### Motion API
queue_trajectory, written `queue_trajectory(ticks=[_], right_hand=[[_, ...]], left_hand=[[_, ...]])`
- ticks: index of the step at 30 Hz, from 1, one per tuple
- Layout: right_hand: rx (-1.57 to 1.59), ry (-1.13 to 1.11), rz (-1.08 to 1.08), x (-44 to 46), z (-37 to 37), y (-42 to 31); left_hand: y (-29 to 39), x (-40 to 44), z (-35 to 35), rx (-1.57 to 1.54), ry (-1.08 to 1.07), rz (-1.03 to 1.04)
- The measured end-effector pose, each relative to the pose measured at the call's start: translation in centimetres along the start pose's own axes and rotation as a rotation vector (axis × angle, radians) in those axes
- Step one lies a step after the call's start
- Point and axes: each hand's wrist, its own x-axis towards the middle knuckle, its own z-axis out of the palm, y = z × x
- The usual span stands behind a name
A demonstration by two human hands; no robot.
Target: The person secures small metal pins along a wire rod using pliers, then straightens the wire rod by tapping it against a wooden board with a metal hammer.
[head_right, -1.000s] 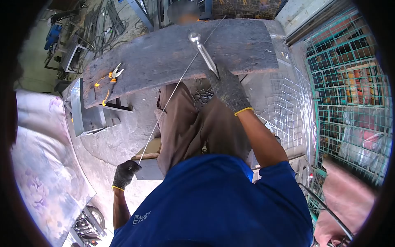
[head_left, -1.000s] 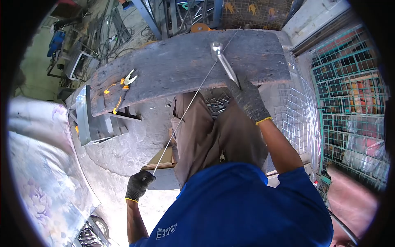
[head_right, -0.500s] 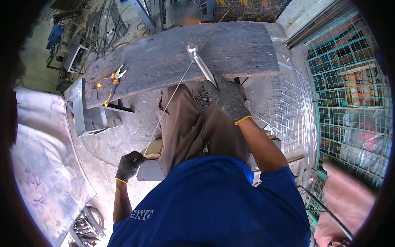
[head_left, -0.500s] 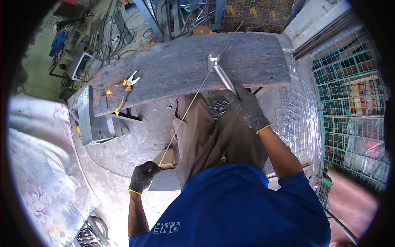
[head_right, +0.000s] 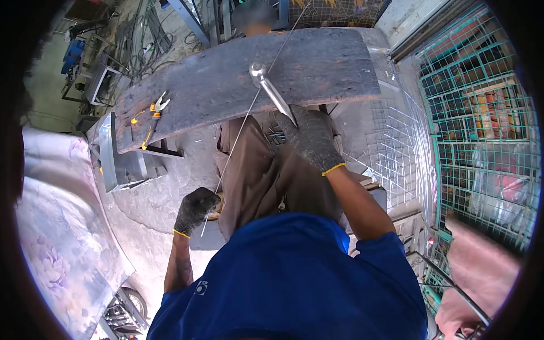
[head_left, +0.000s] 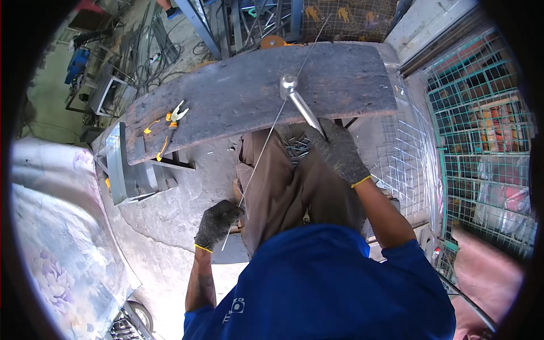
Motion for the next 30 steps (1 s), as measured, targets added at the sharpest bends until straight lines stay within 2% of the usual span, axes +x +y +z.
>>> queue_trajectory(ticks=[1,2,3,4,6,7,9,12,13,16,20,22,26,28,30], right_hand=[[-0.117,0.018,-0.02,0.1,0.2,0.0],[-0.114,0.024,-0.022,0.1,0.0,-0.6],[-0.023,0.017,0.023,0.1,-0.6,-1.5],[0.066,0.007,0.067,0.1,-0.8,-2.0],[0.138,0.059,0.027,-0.1,-0.3,-1.6],[0.206,0.112,-0.009,-0.4,-0.1,-1.2],[0.181,0.166,0.023,-1.1,1.0,0.0],[0.149,0.226,0.111,-1.4,1.8,0.4],[0.128,0.236,0.183,-1.4,1.8,0.6],[0.215,0.155,0.188,-1.0,2.2,2.7],[0.245,0.078,0.241,-0.7,0.6,0.3],[0.411,0.023,0.352,-0.3,0.1,-0.6],[0.413,0.025,0.246,1.4,-0.5,-0.3],[0.324,0.106,0.094,2.0,-0.6,-0.7],[0.385,0.059,0.175,2.7,-1.5,-3.1]], left_hand=[[-0.1,-0.2,0.1,0.003,0.001,0.0],[0.5,-0.2,0.1,-0.101,0.022,-0.088],[0.8,-0.1,0.1,-0.208,0.042,-0.174],[0.7,0.0,0.0,-0.208,0.043,-0.171],[0.3,-0.4,0.1,-0.281,0.071,-0.318],[0.2,-0.7,0.3,-0.293,0.066,-0.32],[0.1,-1.1,0.5,-0.472,0.122,-0.438],[0.8,-1.4,0.2,-0.505,0.109,-0.547],[0.6,-1.5,0.2,-0.51,0.115,-0.546],[-0.4,-1.9,0.6,-0.534,0.084,-0.521],[-0.2,-2.1,0.4,-0.417,0.121,-0.505],[0.2,-2.1,0.3,-0.371,0.129,-0.503],[0.2,-2.1,0.5,-0.32,0.209,-0.445],[0.6,-2.3,0.7,-0.285,0.229,-0.442],[1.2,-2.2,0.4,-0.338,0.183,-0.538]])
